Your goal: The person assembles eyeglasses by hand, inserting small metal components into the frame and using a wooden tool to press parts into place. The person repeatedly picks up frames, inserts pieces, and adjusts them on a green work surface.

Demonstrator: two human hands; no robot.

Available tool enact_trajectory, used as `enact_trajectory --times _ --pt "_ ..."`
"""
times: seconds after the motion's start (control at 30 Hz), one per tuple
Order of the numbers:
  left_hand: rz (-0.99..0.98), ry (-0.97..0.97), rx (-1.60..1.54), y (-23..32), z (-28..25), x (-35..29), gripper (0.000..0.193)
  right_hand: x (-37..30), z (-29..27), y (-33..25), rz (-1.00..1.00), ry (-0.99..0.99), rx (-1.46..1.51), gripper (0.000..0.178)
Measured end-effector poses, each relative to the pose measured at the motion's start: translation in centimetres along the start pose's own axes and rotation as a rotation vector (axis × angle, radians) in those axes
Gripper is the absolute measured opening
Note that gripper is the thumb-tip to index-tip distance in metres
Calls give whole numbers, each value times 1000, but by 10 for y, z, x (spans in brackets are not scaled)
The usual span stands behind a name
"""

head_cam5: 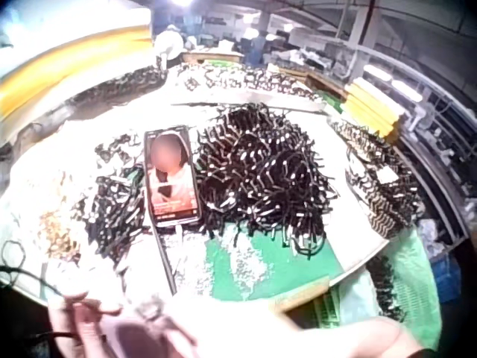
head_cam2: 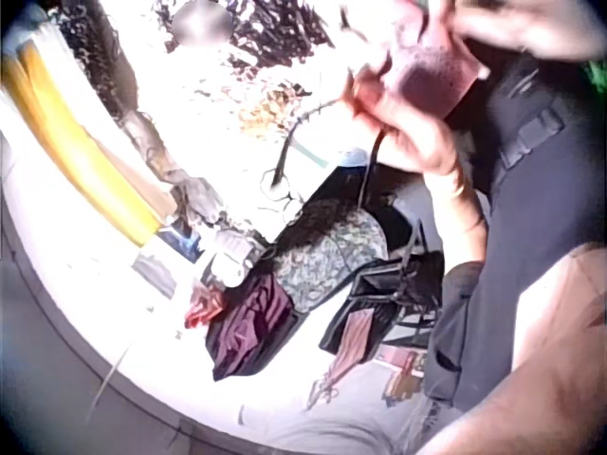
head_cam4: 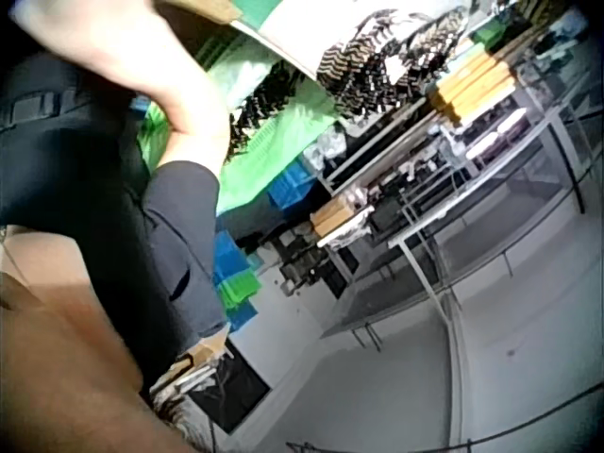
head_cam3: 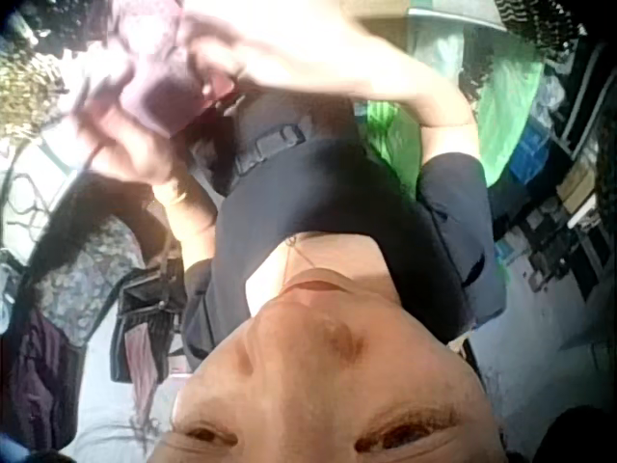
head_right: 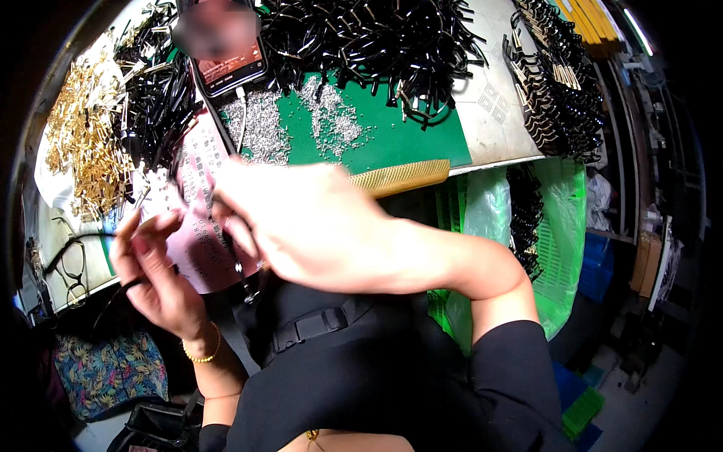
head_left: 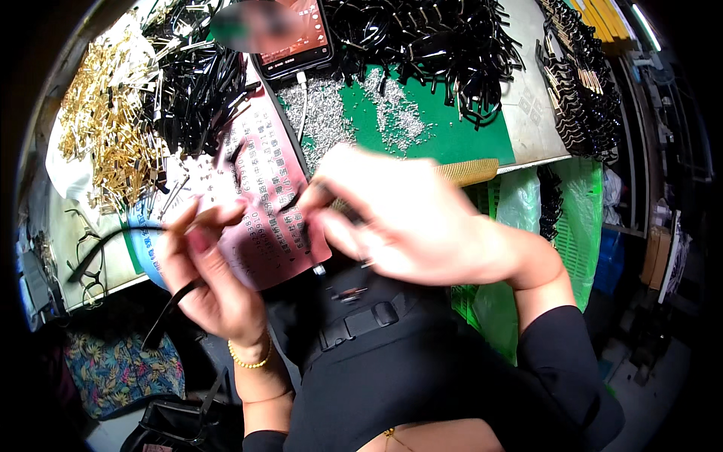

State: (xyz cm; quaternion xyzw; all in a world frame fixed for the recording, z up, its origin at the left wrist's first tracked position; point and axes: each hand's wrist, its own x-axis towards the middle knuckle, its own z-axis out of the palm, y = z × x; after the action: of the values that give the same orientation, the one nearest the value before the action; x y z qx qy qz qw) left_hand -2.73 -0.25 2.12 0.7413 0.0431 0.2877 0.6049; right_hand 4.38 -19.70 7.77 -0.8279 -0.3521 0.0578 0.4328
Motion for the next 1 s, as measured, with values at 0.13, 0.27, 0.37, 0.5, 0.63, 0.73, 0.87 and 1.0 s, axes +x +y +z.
enact_trajectory --times 0.13,0.27,0.37,0.5,0.63,0.73,0.87,1.0 --pt "-148 -197 106 -14 5 0 23 -14 25 14 45 -228 -33 25" --pt "-126 -281 206 -22 -4 6 21 -31 -25 15 174 -324 -408 34" --pt "-103 -347 138 -23 9 22 21 -28 -40 17 150 -342 -634 36" --pt "-28 -404 128 -27 24 34 21 -33 -36 26 170 -351 -682 49" --pt "-257 -343 -96 -22 22 30 27 -29 -38 25 190 -381 -674 49" --pt "-157 -256 -220 -28 15 29 28 -30 -37 26 233 -376 -650 52" --pt "-35 -48 -53 -23 16 37 24 -27 -37 27 222 -394 -645 52" --pt "-93 57 -70 -25 6 44 27 -24 -36 24 195 -411 -671 57"
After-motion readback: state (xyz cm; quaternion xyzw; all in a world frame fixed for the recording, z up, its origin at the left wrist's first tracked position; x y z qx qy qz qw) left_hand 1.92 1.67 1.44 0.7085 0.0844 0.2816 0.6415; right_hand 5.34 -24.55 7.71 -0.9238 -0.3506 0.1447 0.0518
